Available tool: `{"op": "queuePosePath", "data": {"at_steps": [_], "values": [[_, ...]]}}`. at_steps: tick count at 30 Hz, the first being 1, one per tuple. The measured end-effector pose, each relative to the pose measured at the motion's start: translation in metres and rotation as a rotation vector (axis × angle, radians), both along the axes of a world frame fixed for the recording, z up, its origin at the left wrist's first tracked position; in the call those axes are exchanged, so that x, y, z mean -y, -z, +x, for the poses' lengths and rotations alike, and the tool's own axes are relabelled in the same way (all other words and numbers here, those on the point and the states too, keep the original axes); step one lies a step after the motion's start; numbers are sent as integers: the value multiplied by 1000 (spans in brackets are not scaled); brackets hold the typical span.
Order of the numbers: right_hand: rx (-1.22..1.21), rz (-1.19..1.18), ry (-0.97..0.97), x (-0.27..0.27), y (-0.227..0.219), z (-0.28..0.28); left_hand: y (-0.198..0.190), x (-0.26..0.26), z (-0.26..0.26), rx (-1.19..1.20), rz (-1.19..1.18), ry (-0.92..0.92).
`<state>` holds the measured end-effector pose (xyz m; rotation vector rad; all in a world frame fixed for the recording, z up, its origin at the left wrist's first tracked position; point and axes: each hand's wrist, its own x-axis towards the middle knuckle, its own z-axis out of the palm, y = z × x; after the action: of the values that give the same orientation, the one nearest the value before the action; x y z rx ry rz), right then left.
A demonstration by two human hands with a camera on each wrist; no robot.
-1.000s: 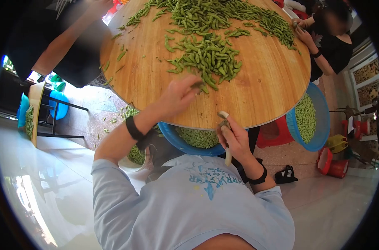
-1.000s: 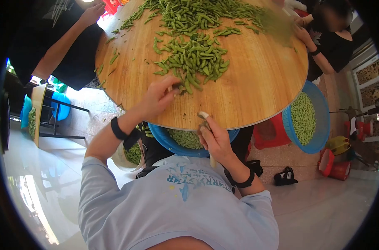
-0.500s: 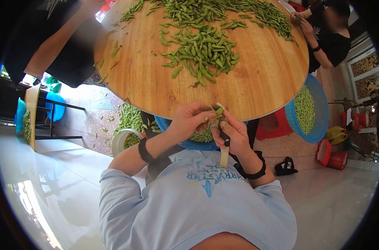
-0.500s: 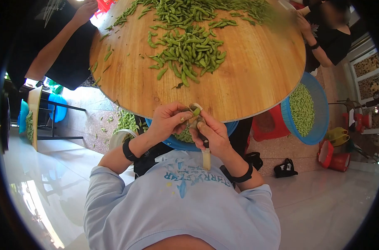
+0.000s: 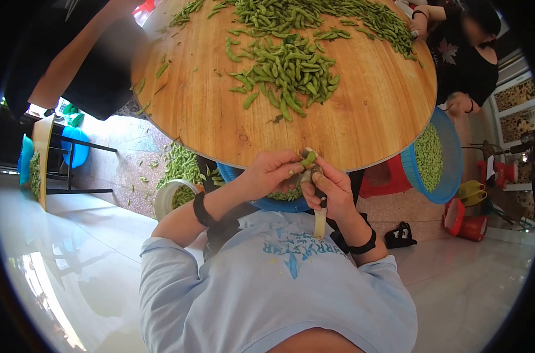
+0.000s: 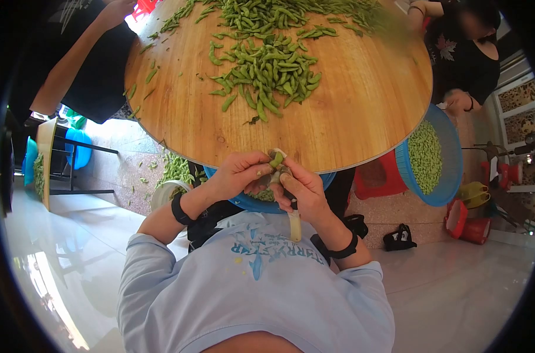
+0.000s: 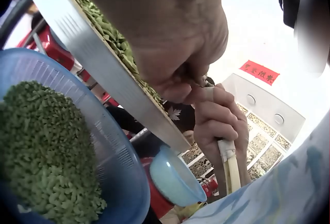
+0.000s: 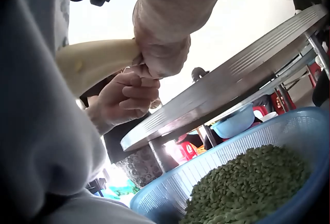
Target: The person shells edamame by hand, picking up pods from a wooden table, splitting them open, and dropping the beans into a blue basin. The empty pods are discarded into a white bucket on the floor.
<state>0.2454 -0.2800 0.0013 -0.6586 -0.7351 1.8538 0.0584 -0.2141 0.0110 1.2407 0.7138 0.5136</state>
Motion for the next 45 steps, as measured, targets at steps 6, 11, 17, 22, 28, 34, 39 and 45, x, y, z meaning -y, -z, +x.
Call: {"op": "queuePosePath", "data": {"at_steps": [6, 11, 17, 22, 28, 34, 39, 45], "values": [[16, 3, -6, 0, 5, 2, 1, -1, 0, -27, 14, 43], [67, 17, 29, 1, 3, -1, 1, 1, 0, -10, 186, 0], [58, -1, 64, -1, 5, 0, 13, -4, -3, 51, 169, 40], [-197, 23, -183, -3, 9, 14, 20, -6, -4, 352, -485, 225], [-273, -219, -25, -5, 11, 14, 14, -1, 12, 192, 125, -51], [-253, -325, -17, -6, 7, 6, -3, 10, 6, -359, 1293, -141], [-88, -189, 48, -3, 2, 2, 9, 13, 14, -305, 1214, -258], [272, 108, 151, 0, 10, 3, 5, 18, 14, -19, 24, -229]]}}
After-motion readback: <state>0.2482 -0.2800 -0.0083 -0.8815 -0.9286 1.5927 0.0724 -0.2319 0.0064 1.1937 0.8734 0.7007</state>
